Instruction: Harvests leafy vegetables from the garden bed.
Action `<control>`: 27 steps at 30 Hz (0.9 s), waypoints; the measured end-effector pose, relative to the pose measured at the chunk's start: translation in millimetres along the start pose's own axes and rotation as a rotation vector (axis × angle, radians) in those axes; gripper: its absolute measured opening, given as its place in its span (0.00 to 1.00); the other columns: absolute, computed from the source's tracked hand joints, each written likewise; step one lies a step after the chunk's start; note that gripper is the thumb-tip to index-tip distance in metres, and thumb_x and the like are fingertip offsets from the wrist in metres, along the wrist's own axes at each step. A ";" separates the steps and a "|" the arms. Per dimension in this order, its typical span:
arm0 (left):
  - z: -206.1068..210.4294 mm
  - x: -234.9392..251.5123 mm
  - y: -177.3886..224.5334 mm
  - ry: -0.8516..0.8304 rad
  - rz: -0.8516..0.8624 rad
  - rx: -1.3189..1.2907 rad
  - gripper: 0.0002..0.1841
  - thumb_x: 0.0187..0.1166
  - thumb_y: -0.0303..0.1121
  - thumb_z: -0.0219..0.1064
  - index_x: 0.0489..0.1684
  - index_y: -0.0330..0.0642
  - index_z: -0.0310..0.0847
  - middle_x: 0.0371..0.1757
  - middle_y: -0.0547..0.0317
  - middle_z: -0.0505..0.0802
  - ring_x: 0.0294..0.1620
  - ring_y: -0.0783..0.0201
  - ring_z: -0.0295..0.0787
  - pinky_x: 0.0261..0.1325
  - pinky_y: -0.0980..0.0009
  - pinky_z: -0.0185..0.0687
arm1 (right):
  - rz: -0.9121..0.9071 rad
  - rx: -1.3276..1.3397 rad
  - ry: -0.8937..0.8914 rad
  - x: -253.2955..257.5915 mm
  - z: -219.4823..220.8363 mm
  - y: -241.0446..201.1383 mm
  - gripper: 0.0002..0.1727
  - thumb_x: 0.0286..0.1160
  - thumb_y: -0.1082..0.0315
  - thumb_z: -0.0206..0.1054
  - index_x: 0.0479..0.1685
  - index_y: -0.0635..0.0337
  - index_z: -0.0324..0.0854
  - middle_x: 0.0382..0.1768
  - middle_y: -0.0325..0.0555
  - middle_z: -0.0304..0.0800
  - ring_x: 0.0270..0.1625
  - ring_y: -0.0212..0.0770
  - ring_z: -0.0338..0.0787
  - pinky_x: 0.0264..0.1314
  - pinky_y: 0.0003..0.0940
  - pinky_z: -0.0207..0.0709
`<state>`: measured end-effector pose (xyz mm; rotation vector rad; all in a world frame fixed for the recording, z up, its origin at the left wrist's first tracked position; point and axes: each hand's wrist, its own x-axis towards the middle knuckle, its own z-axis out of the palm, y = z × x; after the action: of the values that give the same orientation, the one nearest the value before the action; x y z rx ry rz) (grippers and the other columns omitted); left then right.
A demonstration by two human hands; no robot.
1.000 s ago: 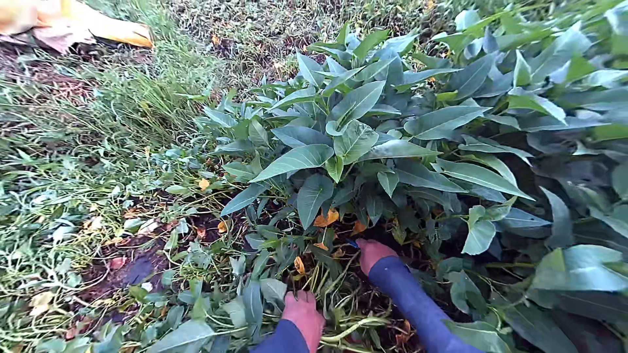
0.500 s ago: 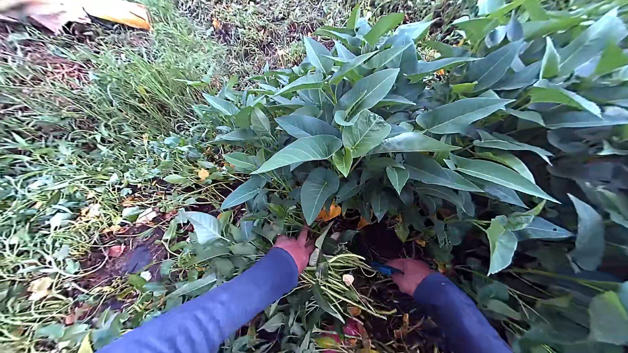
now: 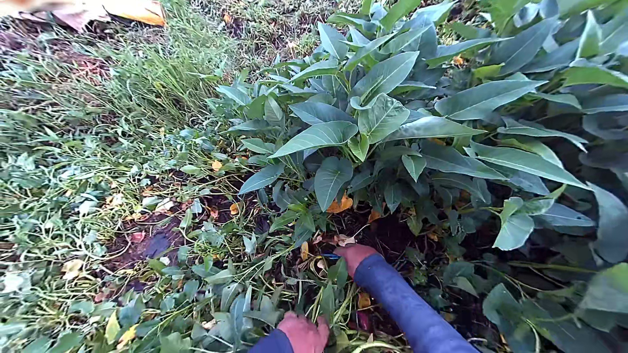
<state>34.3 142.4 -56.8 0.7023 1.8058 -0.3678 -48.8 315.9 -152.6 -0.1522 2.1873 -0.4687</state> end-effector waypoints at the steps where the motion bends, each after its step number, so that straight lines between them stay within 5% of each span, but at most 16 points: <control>1: -3.0 -4.7 -0.2 -0.002 -0.004 0.016 0.28 0.90 0.24 0.52 0.90 0.33 0.53 0.69 0.27 0.85 0.74 0.29 0.80 0.74 0.32 0.69 | 0.004 -0.011 -0.032 5.0 3.6 0.5 0.28 0.85 0.71 0.59 0.85 0.47 0.72 0.79 0.61 0.78 0.81 0.65 0.77 0.79 0.70 0.69; 5: -10.3 -38.8 -19.3 0.064 -0.059 0.017 0.24 0.89 0.25 0.52 0.85 0.36 0.63 0.68 0.31 0.87 0.75 0.30 0.79 0.73 0.32 0.70 | 0.132 0.003 -0.023 -19.3 -0.8 48.0 0.26 0.88 0.69 0.56 0.85 0.46 0.74 0.80 0.59 0.78 0.83 0.63 0.76 0.82 0.67 0.67; 8: -15.4 -60.1 -59.1 0.079 -0.147 -0.095 0.30 0.77 0.29 0.69 0.82 0.42 0.69 0.65 0.35 0.89 0.70 0.31 0.84 0.67 0.31 0.76 | 0.190 0.290 0.135 -62.1 -1.0 91.2 0.25 0.90 0.69 0.55 0.85 0.50 0.74 0.75 0.58 0.84 0.77 0.57 0.83 0.82 0.59 0.70; 11: -24.5 -67.3 -122.5 0.126 -0.290 -0.322 0.33 0.71 0.38 0.77 0.78 0.37 0.72 0.62 0.30 0.88 0.66 0.31 0.85 0.66 0.30 0.75 | 0.256 0.665 0.227 -85.6 19.7 109.0 0.26 0.93 0.64 0.54 0.88 0.52 0.67 0.52 0.60 0.90 0.40 0.53 0.92 0.49 0.50 0.86; 13: -25.3 -69.0 -158.4 0.143 -0.367 -0.445 0.34 0.71 0.42 0.80 0.74 0.33 0.74 0.62 0.30 0.88 0.67 0.34 0.85 0.69 0.33 0.75 | 0.246 0.769 0.198 -86.5 40.1 99.3 0.29 0.94 0.61 0.53 0.93 0.48 0.60 0.46 0.58 0.90 0.29 0.50 0.89 0.37 0.47 0.87; 15: -29.7 -75.7 -177.9 0.159 -0.369 -0.551 0.32 0.70 0.39 0.81 0.71 0.31 0.76 0.59 0.32 0.89 0.64 0.39 0.86 0.69 0.38 0.76 | 0.206 0.741 0.182 -82.1 58.4 72.8 0.30 0.93 0.61 0.52 0.94 0.48 0.58 0.48 0.59 0.91 0.33 0.53 0.92 0.41 0.51 0.88; 17: -35.2 -84.0 -185.2 0.170 -0.350 -0.639 0.30 0.70 0.32 0.81 0.71 0.32 0.76 0.59 0.35 0.89 0.62 0.43 0.87 0.69 0.44 0.78 | 0.172 0.665 0.191 -76.1 69.5 39.4 0.30 0.93 0.63 0.51 0.94 0.49 0.58 0.61 0.61 0.90 0.51 0.59 0.94 0.59 0.60 0.85; 19: -33.0 -92.6 -197.8 0.196 -0.307 -0.718 0.30 0.67 0.27 0.81 0.70 0.32 0.76 0.57 0.38 0.90 0.59 0.49 0.89 0.66 0.49 0.81 | 0.159 0.625 0.226 -68.4 76.2 8.5 0.31 0.92 0.64 0.51 0.94 0.50 0.58 0.75 0.59 0.83 0.71 0.60 0.88 0.77 0.61 0.76; 21: -31.8 -104.7 -209.0 0.207 -0.276 -0.771 0.28 0.66 0.23 0.79 0.69 0.32 0.77 0.55 0.43 0.91 0.55 0.55 0.89 0.63 0.56 0.83 | 0.149 0.603 0.271 -62.4 80.5 -13.1 0.32 0.91 0.66 0.51 0.95 0.52 0.56 0.81 0.59 0.77 0.78 0.60 0.83 0.81 0.60 0.73; 23: -31.6 -113.9 -213.3 0.205 -0.274 -0.801 0.27 0.67 0.19 0.76 0.69 0.32 0.77 0.57 0.44 0.91 0.56 0.58 0.89 0.64 0.58 0.82 | 0.151 0.600 0.318 -62.0 79.4 -24.3 0.33 0.91 0.67 0.50 0.96 0.53 0.53 0.83 0.59 0.74 0.77 0.59 0.83 0.80 0.59 0.75; 27: -27.6 -117.4 -213.0 0.217 -0.280 -0.850 0.24 0.67 0.18 0.73 0.66 0.33 0.78 0.53 0.47 0.91 0.52 0.60 0.88 0.61 0.60 0.83 | 0.068 0.535 0.556 -67.7 81.2 -40.6 0.33 0.88 0.69 0.52 0.95 0.54 0.56 0.75 0.62 0.81 0.56 0.60 0.95 0.59 0.56 0.88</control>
<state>-94.5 -40.2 43.2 -0.1134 2.0316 0.3124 54.4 274.3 -131.7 0.3852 2.4895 -1.1428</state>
